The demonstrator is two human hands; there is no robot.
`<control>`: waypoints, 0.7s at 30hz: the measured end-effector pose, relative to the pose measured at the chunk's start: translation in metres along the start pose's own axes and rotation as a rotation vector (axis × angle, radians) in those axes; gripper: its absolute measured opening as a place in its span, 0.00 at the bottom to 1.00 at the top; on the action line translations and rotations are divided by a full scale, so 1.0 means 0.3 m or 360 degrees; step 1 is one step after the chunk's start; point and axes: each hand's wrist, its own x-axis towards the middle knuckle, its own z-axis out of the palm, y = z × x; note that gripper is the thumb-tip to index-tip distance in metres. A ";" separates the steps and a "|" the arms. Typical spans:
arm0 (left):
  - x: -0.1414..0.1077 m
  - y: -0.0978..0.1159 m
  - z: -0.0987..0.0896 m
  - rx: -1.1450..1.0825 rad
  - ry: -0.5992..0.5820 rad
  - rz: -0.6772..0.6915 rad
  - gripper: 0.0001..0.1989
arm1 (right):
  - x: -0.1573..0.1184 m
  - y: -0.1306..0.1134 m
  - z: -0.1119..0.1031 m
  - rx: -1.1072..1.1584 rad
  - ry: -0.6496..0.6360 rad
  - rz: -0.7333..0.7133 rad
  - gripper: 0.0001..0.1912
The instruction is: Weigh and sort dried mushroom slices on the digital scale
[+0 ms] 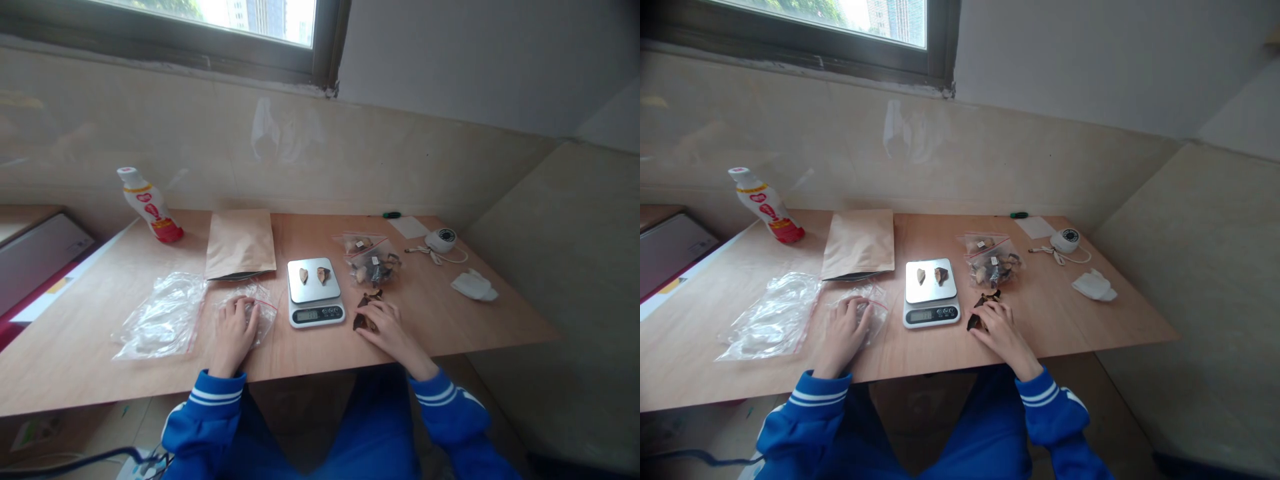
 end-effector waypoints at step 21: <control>0.000 0.010 -0.012 -0.0056 -0.0027 -0.0051 0.16 | 0.467 -0.235 0.040 0.0095 -0.0123 -0.0264 0.17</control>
